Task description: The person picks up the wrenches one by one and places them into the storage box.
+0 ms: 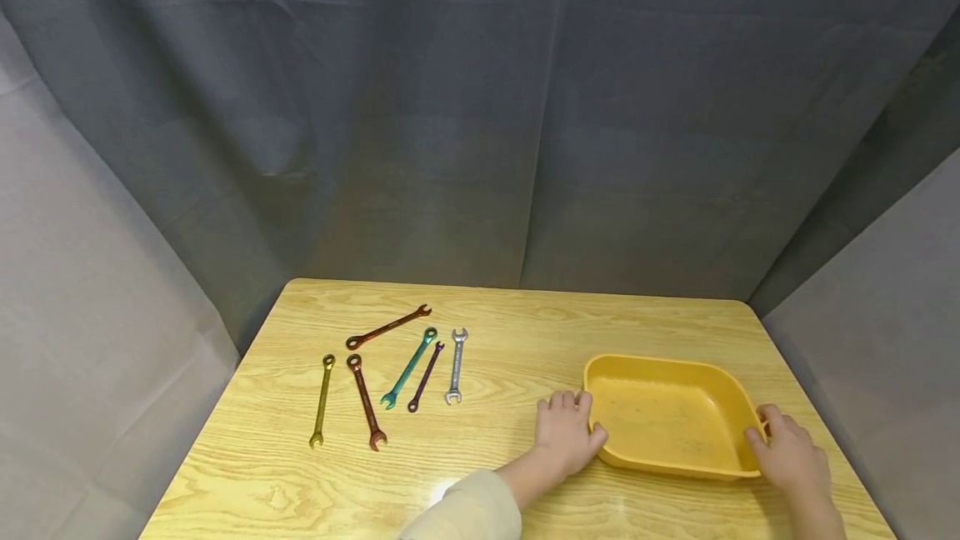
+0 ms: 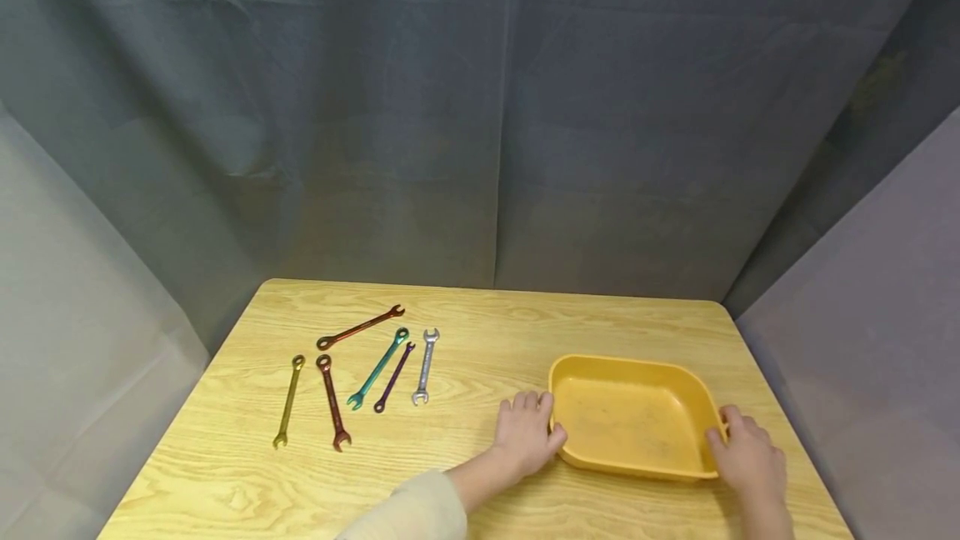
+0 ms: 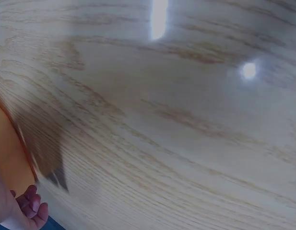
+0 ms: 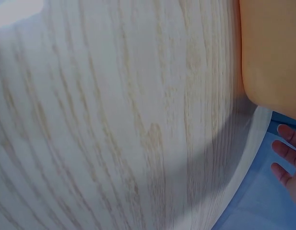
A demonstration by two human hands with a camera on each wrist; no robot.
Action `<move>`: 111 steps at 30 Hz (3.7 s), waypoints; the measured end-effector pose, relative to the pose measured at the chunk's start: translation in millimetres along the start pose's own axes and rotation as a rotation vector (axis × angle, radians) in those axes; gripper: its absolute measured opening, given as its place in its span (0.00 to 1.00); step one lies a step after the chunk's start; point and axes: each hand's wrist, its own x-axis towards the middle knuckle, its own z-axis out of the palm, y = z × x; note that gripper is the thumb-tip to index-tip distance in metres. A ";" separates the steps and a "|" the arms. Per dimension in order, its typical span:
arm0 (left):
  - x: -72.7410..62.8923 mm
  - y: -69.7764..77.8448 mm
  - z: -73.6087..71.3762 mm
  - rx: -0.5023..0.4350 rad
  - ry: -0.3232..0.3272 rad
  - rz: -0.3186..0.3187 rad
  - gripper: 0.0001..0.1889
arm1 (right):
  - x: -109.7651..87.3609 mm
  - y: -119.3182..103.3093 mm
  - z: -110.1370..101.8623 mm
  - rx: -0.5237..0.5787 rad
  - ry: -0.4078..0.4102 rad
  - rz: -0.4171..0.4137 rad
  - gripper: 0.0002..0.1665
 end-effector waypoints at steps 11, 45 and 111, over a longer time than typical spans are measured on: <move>-3.0 -8.8 3.9 -0.046 0.041 -0.006 0.21 | 0.3 -5.5 8.7 0.003 0.057 -0.026 0.19; -15.0 -44.6 10.0 -0.108 0.081 0.014 0.17 | 0.1 -38.7 17.6 0.031 0.012 -0.053 0.17; -27.1 -95.6 11.4 -0.136 0.174 -0.055 0.19 | 0.4 -95.9 37.7 0.025 0.163 -0.091 0.15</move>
